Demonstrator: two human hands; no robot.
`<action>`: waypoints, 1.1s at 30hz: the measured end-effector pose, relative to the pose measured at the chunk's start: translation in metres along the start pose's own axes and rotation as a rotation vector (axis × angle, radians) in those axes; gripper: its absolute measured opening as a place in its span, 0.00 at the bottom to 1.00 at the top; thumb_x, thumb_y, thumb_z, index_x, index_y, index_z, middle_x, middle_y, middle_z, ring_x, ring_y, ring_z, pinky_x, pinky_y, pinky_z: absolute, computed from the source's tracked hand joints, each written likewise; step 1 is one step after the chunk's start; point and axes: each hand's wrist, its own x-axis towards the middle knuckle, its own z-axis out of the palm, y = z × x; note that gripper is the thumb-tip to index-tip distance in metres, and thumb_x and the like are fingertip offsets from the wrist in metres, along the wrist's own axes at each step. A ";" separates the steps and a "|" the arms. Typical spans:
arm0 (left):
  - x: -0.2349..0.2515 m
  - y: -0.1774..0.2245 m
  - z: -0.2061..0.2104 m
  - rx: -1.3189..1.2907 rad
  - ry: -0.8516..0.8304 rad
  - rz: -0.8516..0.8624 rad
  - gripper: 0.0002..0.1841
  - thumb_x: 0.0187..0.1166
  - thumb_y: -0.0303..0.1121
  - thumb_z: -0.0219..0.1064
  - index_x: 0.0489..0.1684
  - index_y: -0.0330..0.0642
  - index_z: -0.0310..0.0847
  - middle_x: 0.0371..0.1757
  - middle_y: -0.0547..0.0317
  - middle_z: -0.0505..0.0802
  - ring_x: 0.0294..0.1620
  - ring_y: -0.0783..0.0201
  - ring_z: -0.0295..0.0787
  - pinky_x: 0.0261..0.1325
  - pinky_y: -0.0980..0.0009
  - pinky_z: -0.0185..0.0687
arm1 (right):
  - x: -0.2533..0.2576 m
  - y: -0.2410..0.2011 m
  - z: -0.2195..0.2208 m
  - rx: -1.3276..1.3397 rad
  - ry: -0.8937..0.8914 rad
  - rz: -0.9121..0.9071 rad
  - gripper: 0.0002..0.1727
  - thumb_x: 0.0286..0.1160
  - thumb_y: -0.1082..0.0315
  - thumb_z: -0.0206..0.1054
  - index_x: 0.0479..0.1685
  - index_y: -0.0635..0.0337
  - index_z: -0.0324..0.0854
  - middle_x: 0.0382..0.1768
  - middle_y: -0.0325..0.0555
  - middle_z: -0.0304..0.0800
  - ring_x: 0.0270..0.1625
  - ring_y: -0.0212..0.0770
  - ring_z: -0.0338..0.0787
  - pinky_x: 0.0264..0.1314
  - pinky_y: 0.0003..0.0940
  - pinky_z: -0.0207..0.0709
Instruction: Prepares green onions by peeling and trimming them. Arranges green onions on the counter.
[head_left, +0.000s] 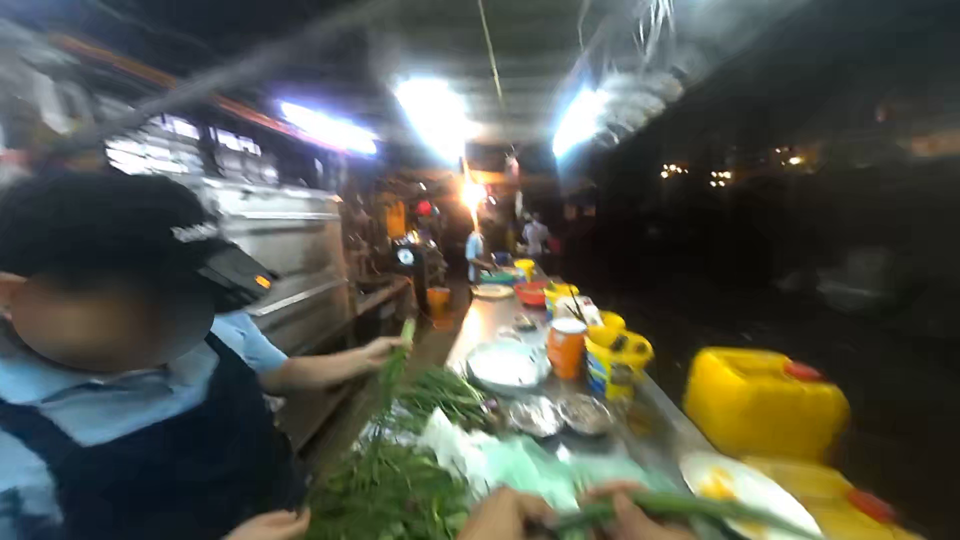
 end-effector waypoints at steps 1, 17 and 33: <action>-0.004 -0.007 -0.003 -0.052 -0.015 0.000 0.10 0.75 0.37 0.76 0.49 0.47 0.93 0.42 0.59 0.96 0.41 0.63 0.94 0.51 0.53 0.92 | 0.000 0.000 -0.001 0.001 0.048 -0.006 0.12 0.87 0.67 0.59 0.46 0.62 0.88 0.44 0.57 0.96 0.40 0.47 0.95 0.42 0.41 0.89; -0.032 -0.072 -0.048 -0.354 0.487 0.034 0.22 0.70 0.54 0.76 0.47 0.44 0.94 0.43 0.57 0.97 0.32 0.67 0.89 0.29 0.72 0.80 | 0.008 -0.025 -0.033 -0.016 0.465 -0.094 0.13 0.89 0.72 0.56 0.41 0.73 0.83 0.33 0.64 0.93 0.21 0.44 0.90 0.20 0.32 0.84; 0.008 -0.012 -0.019 0.243 0.012 -0.014 0.10 0.80 0.41 0.65 0.48 0.56 0.93 0.42 0.68 0.95 0.43 0.68 0.90 0.50 0.55 0.87 | -0.001 -0.034 -0.030 -0.140 0.392 -0.175 0.08 0.82 0.72 0.63 0.42 0.71 0.82 0.34 0.63 0.94 0.21 0.44 0.90 0.19 0.32 0.83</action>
